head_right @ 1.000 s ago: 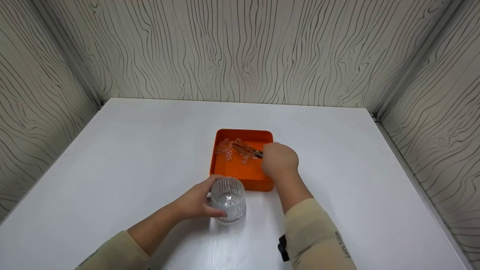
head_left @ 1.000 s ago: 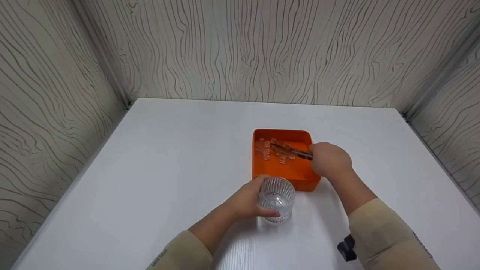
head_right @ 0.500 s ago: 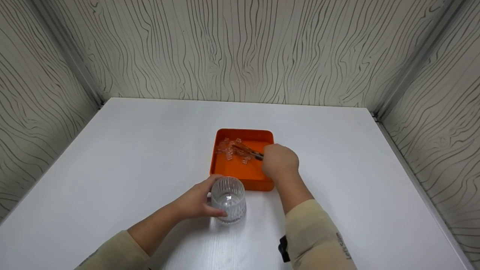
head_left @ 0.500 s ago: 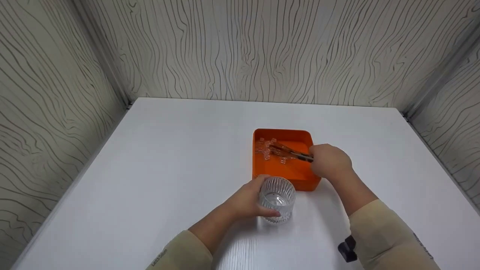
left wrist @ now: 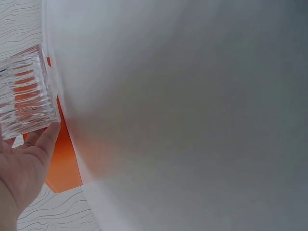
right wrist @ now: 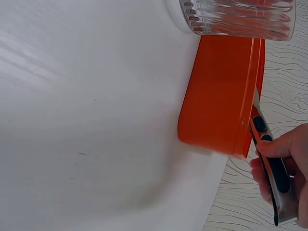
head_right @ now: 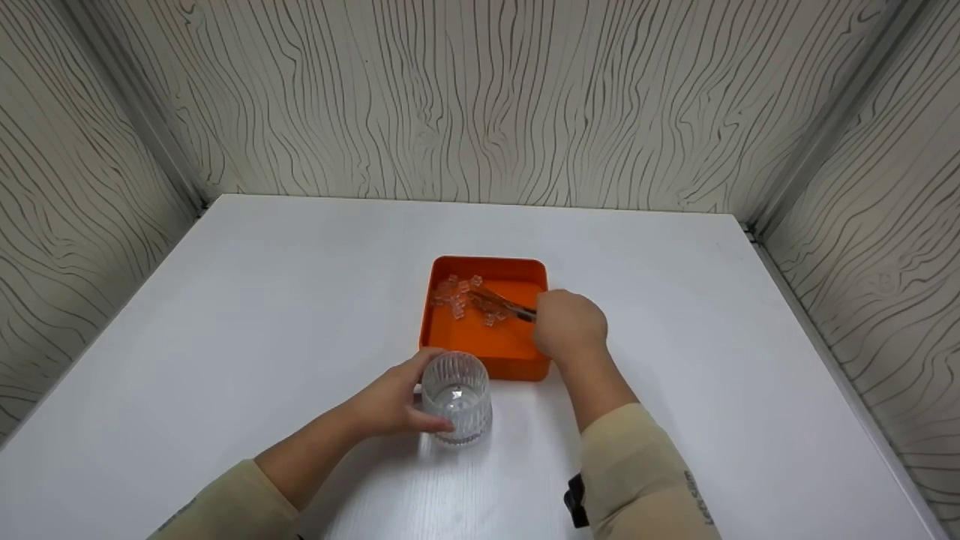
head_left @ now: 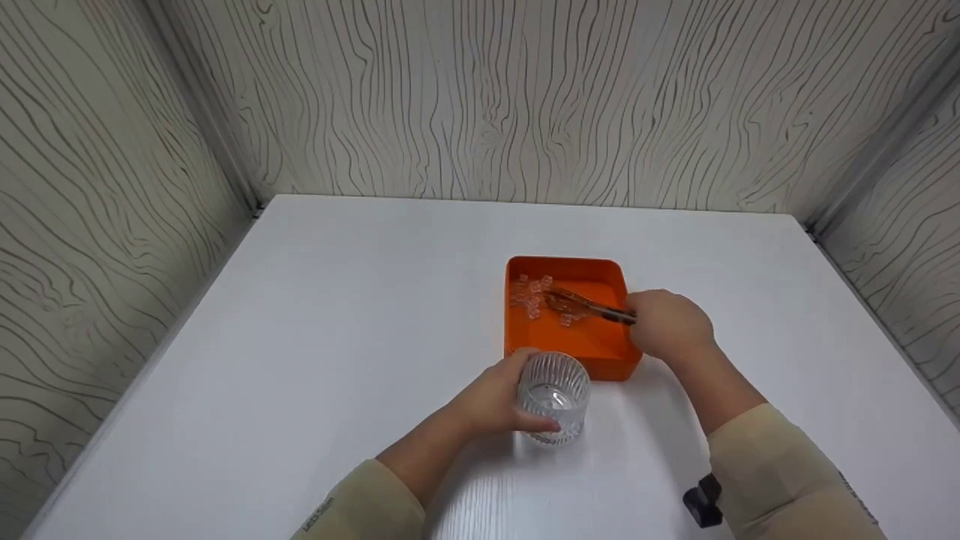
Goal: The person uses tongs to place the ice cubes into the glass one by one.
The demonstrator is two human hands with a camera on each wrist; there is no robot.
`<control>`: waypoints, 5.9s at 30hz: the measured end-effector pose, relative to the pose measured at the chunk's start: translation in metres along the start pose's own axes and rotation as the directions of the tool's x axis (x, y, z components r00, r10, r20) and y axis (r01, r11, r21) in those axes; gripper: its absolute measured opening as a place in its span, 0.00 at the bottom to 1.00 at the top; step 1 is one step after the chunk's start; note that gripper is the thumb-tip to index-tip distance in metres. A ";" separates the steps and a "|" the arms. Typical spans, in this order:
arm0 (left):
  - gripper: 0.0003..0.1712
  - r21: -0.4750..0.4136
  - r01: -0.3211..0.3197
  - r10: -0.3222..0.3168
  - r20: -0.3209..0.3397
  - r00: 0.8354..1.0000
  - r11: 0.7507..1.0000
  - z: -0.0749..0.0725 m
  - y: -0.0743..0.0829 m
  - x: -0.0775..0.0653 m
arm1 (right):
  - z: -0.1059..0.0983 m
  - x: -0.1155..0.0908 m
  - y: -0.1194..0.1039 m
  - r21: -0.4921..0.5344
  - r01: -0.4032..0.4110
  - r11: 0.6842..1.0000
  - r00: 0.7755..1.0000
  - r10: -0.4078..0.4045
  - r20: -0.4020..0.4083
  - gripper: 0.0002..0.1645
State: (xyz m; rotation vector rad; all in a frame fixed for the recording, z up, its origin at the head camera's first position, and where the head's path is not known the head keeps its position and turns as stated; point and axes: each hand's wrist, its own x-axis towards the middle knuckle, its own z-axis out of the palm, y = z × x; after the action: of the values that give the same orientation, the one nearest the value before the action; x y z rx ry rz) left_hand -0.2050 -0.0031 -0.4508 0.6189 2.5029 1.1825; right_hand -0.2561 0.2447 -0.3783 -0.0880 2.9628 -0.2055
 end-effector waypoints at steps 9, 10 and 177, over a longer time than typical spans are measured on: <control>0.49 -0.003 -0.013 0.013 0.000 1.000 1.000 0.000 -0.001 0.000 | 0.002 -0.003 0.010 -0.061 0.017 0.998 0.998 -0.020 -0.054 0.05; 0.49 -0.003 -0.015 0.015 -0.001 1.000 1.000 0.000 -0.001 0.000 | 0.002 -0.003 0.010 -0.060 0.015 0.998 0.998 -0.018 -0.059 0.06; 0.52 -0.008 -0.010 0.010 -0.008 1.000 1.000 0.001 -0.001 0.002 | -0.023 -0.079 0.024 -0.134 0.384 0.913 0.888 -0.406 -0.218 0.17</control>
State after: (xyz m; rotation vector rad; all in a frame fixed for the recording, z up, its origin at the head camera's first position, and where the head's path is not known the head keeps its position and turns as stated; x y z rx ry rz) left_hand -0.2064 -0.0024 -0.4524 0.6269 2.5030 1.2001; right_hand -0.1838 0.2768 -0.3461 -0.7357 3.1603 -0.1444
